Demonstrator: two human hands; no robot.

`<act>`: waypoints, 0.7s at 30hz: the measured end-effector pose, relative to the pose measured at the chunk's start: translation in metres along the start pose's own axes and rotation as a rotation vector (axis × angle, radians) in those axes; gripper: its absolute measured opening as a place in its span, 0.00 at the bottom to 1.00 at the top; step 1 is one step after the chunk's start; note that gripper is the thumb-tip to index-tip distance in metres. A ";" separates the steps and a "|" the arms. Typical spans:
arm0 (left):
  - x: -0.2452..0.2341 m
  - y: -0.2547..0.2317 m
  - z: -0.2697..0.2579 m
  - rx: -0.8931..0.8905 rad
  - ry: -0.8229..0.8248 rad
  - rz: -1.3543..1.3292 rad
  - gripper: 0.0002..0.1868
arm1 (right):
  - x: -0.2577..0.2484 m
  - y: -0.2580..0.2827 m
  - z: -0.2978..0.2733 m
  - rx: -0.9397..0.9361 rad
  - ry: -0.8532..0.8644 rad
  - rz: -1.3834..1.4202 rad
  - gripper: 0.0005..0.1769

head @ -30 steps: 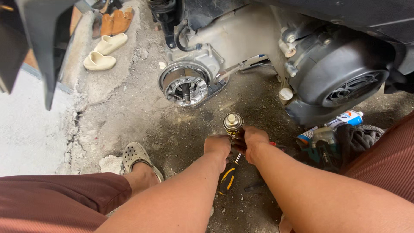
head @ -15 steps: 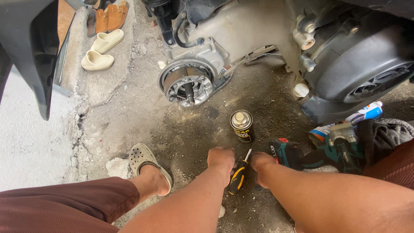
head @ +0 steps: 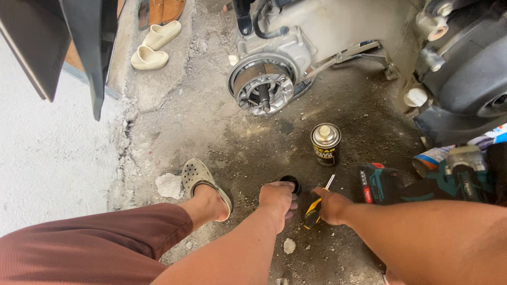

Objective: The person cleans the motorcycle's rear hub with a spray and cloth, then attempts to fit a wheel onto the hub. They repeatedly try to align the wheel with the hub but do not complete the installation.

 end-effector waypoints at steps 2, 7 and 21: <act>-0.007 0.005 -0.003 -0.020 -0.009 0.002 0.13 | 0.000 0.004 -0.002 0.132 0.090 0.120 0.40; -0.013 0.015 -0.007 -0.032 0.004 -0.008 0.13 | -0.005 0.006 -0.008 0.057 0.000 0.028 0.35; 0.013 -0.008 -0.026 -0.014 -0.099 -0.158 0.24 | -0.036 0.052 -0.029 -0.361 -0.011 0.957 0.24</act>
Point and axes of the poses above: each hand's wrist, its own z-axis towards the middle knuckle, its own x-axis out of the palm, y = z × x, the point moved 1 cm from there along z, towards the middle knuckle, and after that the axes turned 7 degrees about y, right-handed, at the moved point
